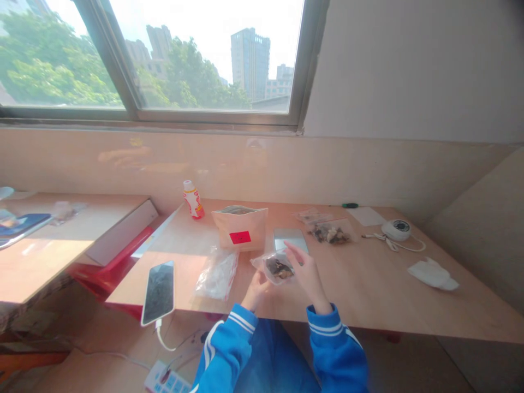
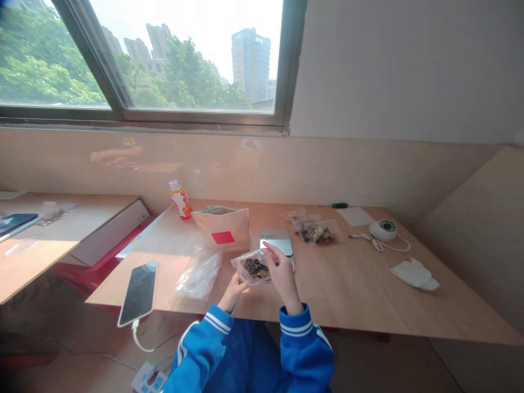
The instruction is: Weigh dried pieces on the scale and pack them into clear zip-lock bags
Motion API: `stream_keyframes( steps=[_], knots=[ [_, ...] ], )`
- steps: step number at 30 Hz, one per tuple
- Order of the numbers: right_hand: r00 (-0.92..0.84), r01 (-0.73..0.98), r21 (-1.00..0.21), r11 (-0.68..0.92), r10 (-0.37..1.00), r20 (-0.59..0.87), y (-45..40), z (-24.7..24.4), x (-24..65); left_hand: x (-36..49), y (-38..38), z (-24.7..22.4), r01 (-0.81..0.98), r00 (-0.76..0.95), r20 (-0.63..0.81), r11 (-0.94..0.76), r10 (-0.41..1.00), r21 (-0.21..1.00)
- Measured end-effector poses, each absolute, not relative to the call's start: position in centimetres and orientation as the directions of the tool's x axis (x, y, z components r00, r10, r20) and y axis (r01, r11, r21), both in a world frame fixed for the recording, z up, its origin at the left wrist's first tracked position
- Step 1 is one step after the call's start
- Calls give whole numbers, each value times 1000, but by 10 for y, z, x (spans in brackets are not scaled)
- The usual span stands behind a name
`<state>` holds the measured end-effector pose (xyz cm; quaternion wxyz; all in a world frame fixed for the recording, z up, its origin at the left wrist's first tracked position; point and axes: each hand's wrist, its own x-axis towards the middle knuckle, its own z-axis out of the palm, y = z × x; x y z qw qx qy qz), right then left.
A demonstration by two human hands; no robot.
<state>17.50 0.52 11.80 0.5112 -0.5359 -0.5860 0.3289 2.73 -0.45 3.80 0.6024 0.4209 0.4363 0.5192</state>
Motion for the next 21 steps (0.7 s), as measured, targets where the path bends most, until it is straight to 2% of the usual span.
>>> stream_keyframes(
  steps=[3,5,9,12,15,21],
  knots=[
    [134,494,-788,367,863,486,2,120,172,25,3,30,-302,120,-94,126,988,945],
    [95,516,-750,413,843,530,2,123,172,23,9,23,-275,85,-114,133,990,952],
    [-165,483,-742,465,881,444,16,116,174,17,17,15,-102,-27,-117,114,993,988],
    [-279,557,-709,433,901,331,34,106,172,12,17,12,15,-96,-73,75,993,997],
    [-396,553,-720,420,893,217,48,103,166,6,16,8,106,-131,-30,44,991,993],
    [-504,499,-795,345,862,57,56,104,149,0,12,-4,70,-144,27,-17,989,997]
  ],
)
